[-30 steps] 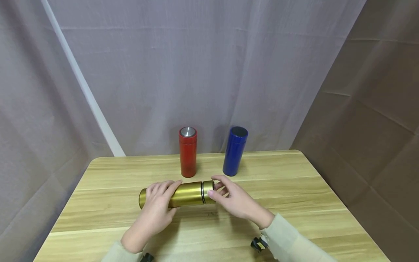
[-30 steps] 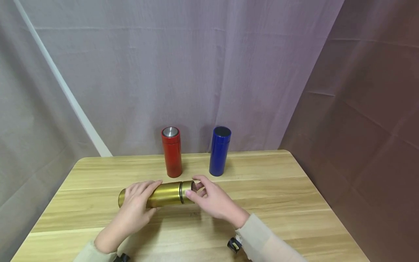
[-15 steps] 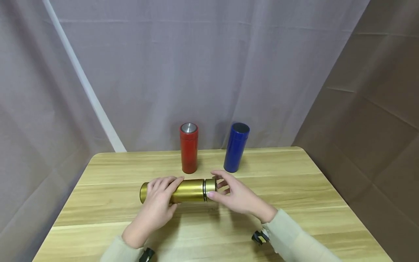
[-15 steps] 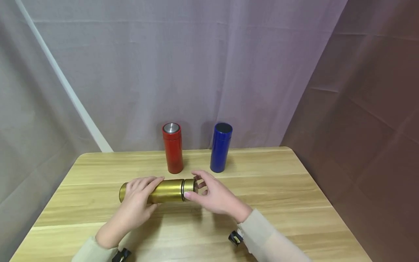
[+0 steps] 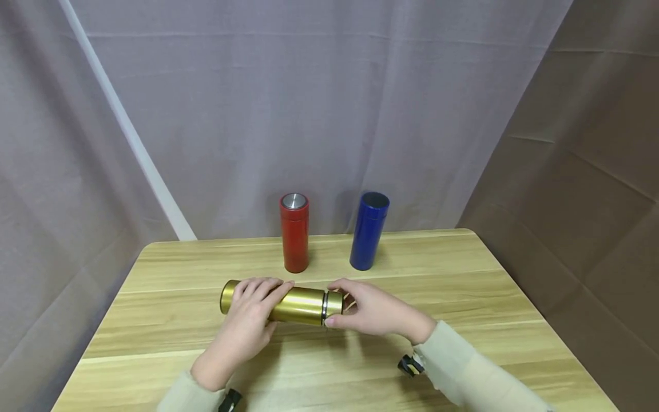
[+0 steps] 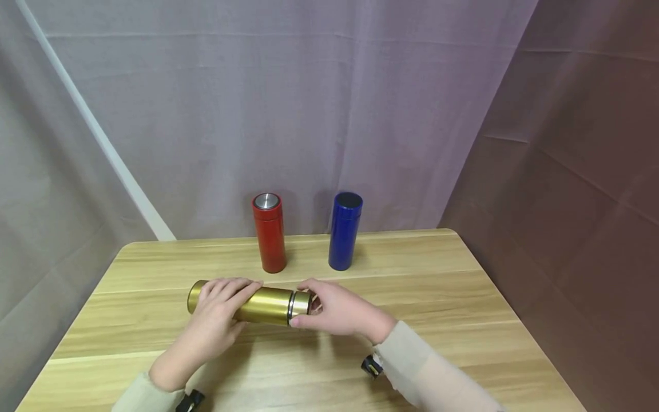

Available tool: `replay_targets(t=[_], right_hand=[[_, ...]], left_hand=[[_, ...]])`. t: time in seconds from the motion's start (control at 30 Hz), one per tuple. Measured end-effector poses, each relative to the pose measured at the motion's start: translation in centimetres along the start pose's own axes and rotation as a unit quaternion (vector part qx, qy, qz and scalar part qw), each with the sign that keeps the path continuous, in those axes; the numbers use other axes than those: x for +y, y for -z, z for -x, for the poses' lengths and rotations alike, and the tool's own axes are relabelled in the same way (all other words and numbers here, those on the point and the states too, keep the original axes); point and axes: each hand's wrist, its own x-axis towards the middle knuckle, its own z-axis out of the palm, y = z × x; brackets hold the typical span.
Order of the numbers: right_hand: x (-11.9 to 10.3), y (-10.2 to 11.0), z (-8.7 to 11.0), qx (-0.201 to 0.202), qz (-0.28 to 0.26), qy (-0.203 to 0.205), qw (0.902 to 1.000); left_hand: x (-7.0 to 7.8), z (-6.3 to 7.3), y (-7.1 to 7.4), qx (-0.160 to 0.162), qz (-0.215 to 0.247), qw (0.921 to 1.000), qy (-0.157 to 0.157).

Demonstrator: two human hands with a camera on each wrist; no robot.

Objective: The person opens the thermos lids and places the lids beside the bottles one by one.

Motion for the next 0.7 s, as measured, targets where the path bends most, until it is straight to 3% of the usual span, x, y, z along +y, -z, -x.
replay_targets(t=[0.17,0.33,0.5,0.7], right_hand=[[-0.3,-0.2,0.3,0.029,0.095,0.008,0.9950],[-0.5,-0.4,0.3,0.064,0.147,0.030,0.9867],[-0.5,-0.4,0.2,0.103,0.149,0.024,0.9832],[0.2,-0.7,0.1,0.139,0.117,0.016,0.9832]], left_hand=[[0.0,0.0,0.1,-0.004,-0.003,1.0000,0.008],[-0.1,0.0,0.3,-0.012,0.000,0.9994,0.034],[-0.6,0.0,0.6,-0.010,0.024,0.9964,0.081],[-1.4,-0.2,0.8,0.044,0.094,0.9834,0.148]])
